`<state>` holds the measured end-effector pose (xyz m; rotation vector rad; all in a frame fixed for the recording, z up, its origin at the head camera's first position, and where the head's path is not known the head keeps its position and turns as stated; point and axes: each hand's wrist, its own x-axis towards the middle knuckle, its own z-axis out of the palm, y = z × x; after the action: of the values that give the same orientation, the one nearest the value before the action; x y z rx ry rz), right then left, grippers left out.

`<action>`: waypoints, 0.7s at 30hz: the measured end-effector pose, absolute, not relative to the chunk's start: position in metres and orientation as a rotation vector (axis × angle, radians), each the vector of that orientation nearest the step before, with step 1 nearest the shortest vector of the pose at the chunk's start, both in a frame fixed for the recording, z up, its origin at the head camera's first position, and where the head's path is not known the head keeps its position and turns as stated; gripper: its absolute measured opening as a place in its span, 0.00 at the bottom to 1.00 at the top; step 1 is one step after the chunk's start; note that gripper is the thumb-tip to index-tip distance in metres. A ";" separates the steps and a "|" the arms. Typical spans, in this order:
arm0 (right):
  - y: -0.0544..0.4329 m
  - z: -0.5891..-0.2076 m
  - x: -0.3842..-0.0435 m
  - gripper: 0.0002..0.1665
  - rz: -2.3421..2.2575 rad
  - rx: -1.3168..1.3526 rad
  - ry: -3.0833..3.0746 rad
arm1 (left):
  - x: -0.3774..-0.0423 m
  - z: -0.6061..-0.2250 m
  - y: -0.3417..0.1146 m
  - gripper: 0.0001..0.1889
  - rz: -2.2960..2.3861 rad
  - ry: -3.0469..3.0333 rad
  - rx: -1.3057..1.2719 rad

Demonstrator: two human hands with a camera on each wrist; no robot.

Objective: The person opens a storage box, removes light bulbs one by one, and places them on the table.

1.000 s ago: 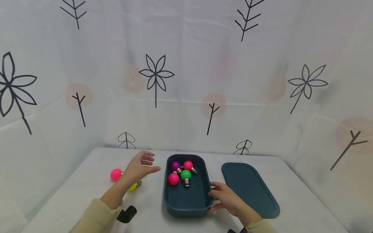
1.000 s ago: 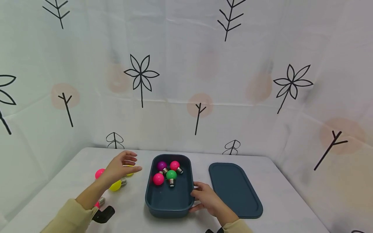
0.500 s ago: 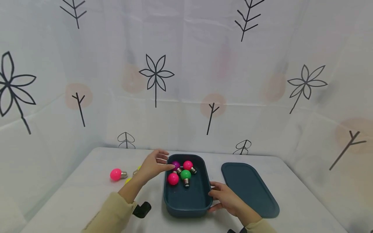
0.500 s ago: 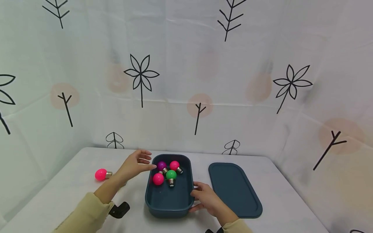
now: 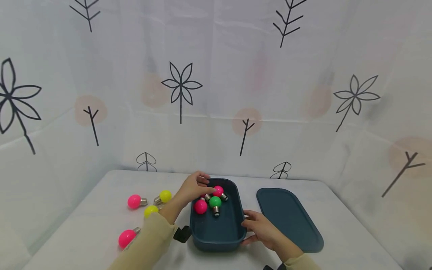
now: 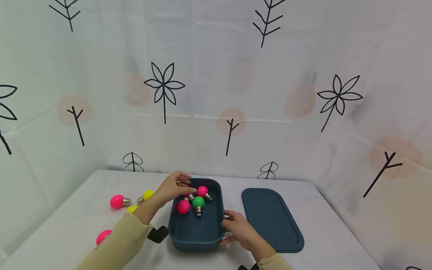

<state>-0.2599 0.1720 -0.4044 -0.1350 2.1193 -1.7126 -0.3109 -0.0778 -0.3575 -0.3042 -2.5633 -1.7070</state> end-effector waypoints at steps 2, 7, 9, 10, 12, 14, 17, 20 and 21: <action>0.172 -0.404 -0.260 0.33 -1.715 -0.131 2.122 | -0.315 -0.359 -0.073 0.25 -1.716 -2.583 -0.329; 0.172 -0.404 -0.258 0.33 -1.715 -0.115 2.124 | -0.323 -0.362 -0.060 0.26 -1.726 -2.664 -0.355; 0.172 -0.403 -0.258 0.33 -1.711 -0.103 2.128 | -0.326 -0.362 -0.056 0.25 -1.721 -2.689 -0.377; 0.172 -0.403 -0.258 0.33 -1.710 -0.100 2.129 | -0.327 -0.363 -0.054 0.25 -1.707 -2.706 -0.391; 0.172 -0.403 -0.257 0.32 -1.708 -0.093 2.133 | -0.330 -0.365 -0.052 0.24 -1.676 -2.752 -0.442; 0.172 -0.404 -0.258 0.32 -1.709 -0.091 2.131 | -0.333 -0.367 -0.052 0.24 -1.624 -2.815 -0.488; 0.171 -0.405 -0.258 0.33 -1.710 -0.095 2.127 | -0.337 -0.371 -0.055 0.24 -1.510 -2.908 -0.561; 0.171 -0.404 -0.258 0.33 -1.711 -0.107 2.127 | -0.340 -0.374 -0.057 0.24 -1.366 -2.976 -0.582; 0.171 -0.404 -0.258 0.33 -1.711 -0.111 2.128 | -0.341 -0.375 -0.057 0.25 -1.315 -2.996 -0.588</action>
<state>-0.2585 0.1712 -0.4042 -0.1107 2.1283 -1.7106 -0.3411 -0.0571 -0.3750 -0.5878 -2.9961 -1.3148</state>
